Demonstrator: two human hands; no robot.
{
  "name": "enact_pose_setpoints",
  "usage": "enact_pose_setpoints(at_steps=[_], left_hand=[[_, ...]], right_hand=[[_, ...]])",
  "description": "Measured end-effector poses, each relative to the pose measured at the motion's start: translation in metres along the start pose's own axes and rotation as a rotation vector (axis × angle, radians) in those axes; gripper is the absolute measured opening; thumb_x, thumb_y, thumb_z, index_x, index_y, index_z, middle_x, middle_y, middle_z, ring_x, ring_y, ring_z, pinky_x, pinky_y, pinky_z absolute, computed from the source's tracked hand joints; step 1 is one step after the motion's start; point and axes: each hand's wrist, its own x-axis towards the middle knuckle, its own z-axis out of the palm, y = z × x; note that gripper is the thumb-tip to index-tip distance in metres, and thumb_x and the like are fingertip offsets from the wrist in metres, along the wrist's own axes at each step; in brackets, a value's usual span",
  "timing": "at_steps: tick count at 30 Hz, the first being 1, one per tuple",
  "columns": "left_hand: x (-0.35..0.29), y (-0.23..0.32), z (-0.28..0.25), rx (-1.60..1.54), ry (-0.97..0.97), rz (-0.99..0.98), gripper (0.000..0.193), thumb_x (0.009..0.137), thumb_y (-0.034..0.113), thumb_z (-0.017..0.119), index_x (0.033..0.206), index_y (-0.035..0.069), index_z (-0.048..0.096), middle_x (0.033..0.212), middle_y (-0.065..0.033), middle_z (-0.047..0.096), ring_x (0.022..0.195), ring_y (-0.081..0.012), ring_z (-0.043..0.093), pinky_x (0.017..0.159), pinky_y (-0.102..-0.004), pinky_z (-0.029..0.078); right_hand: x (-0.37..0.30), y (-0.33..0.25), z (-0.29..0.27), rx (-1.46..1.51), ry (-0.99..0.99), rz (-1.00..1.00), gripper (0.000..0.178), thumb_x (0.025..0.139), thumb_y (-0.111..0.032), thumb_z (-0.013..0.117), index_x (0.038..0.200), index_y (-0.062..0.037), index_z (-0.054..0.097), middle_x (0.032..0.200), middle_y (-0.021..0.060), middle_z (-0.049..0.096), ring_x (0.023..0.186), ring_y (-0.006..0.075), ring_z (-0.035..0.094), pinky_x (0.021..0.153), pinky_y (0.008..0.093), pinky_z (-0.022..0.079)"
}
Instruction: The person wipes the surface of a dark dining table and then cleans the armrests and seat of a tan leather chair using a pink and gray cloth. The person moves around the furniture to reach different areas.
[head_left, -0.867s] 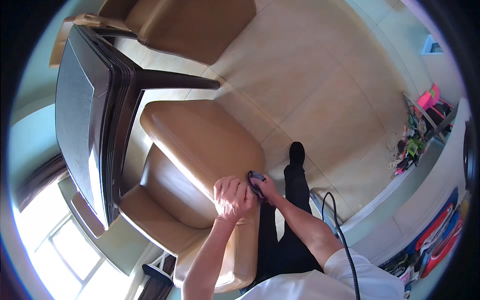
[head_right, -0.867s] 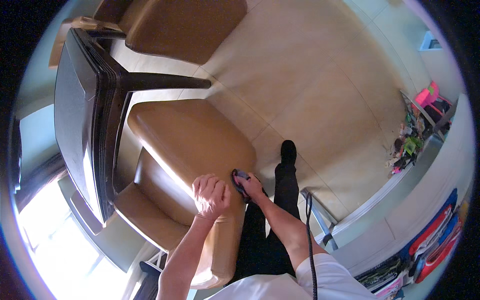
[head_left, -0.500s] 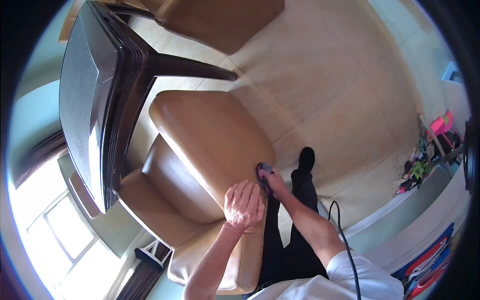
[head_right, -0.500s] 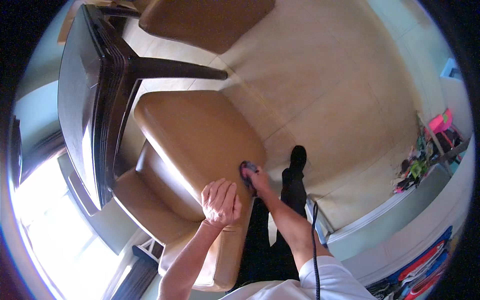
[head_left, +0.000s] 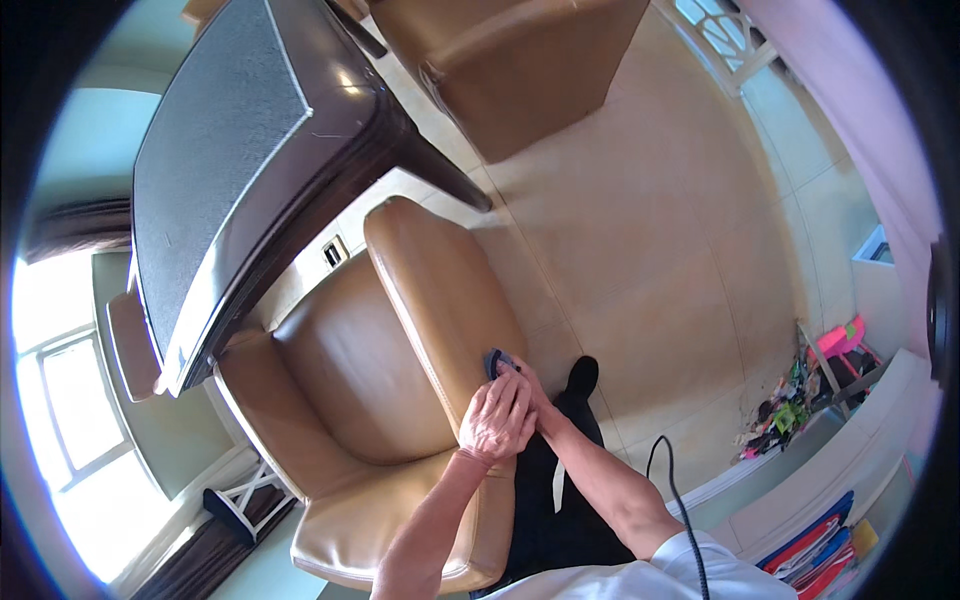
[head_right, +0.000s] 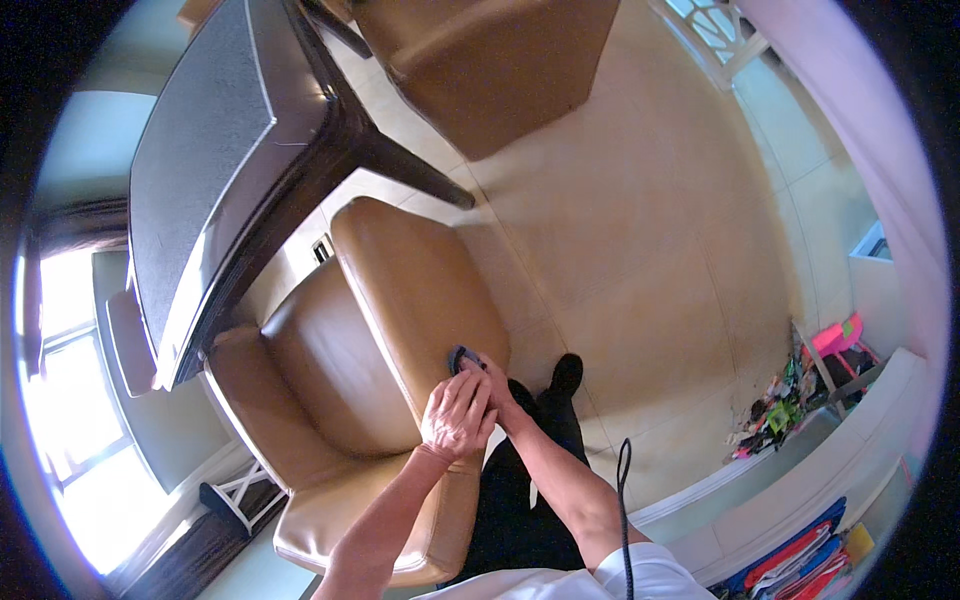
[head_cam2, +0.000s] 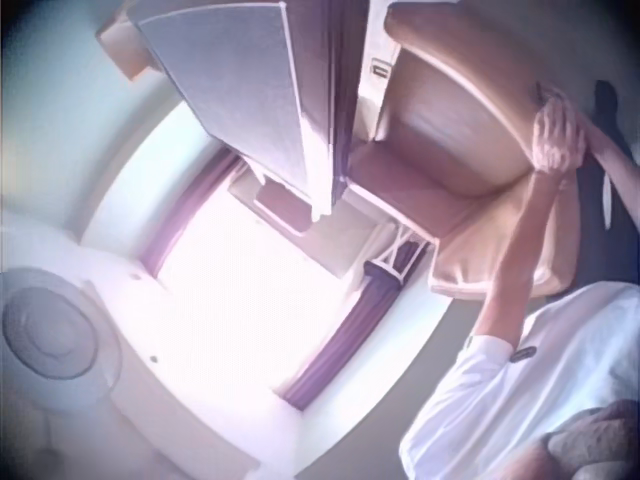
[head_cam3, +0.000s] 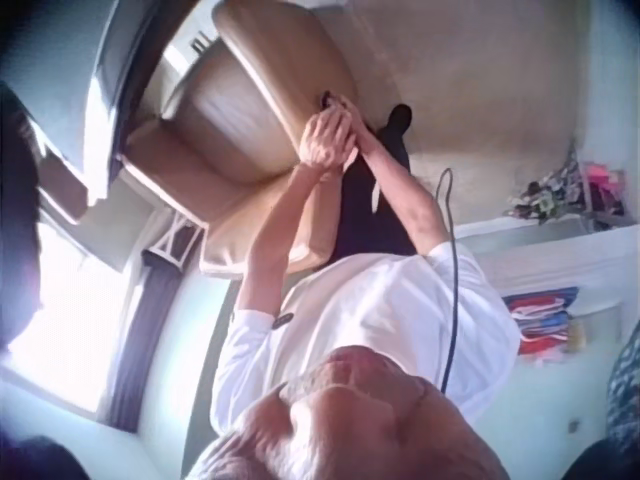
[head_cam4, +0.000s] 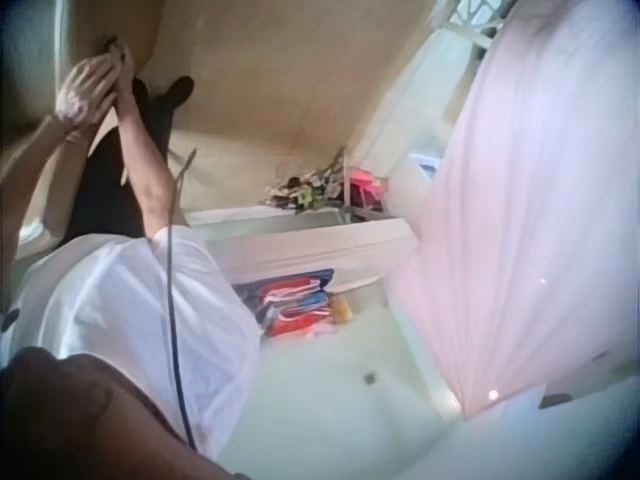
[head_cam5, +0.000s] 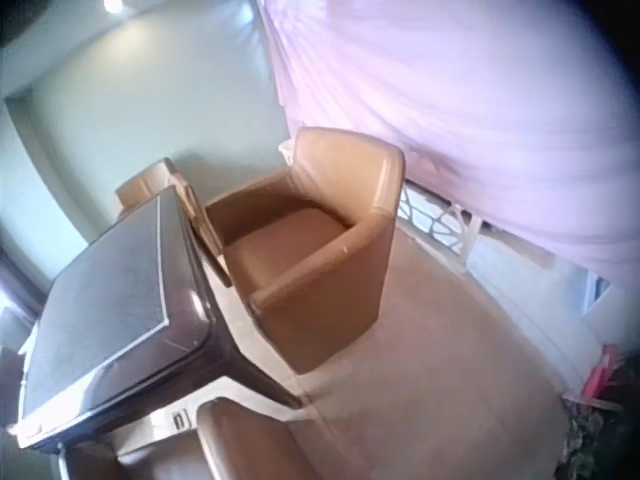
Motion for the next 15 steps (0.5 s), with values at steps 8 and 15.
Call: enact_pose_setpoints(at_steps=[8, 15], left_hand=[[0.004, 0.005, 0.002, -0.097, 0.150, -0.130, 0.064, 0.085, 0.037, 0.073, 0.138, 0.004, 0.059, 0.143, -0.0220, 0.056, 0.137, -0.0421, 0.051, 0.112, -0.0525, 0.042], [0.006, 0.008, 0.006, -0.133, 0.327, -0.363, 0.068, 0.089, 0.043, 0.070, 0.138, -0.001, 0.056, 0.146, -0.0261, 0.053, 0.138, -0.0473, 0.047, 0.114, -0.0551, 0.038]], right_hand=[[-0.039, -0.008, 0.004, -0.197, 0.026, -0.177, 0.024, 0.104, -0.023, 0.058, 0.121, -0.0074, 0.062, 0.118, 0.0056, 0.060, 0.109, 0.0187, 0.059, 0.094, 0.0336, 0.050], [-0.045, -0.051, 0.033, -0.143, 0.130, -0.025, 0.030, 0.100, -0.023, 0.061, 0.125, -0.0055, 0.062, 0.119, 0.0054, 0.062, 0.108, 0.0175, 0.061, 0.094, 0.0333, 0.050]])
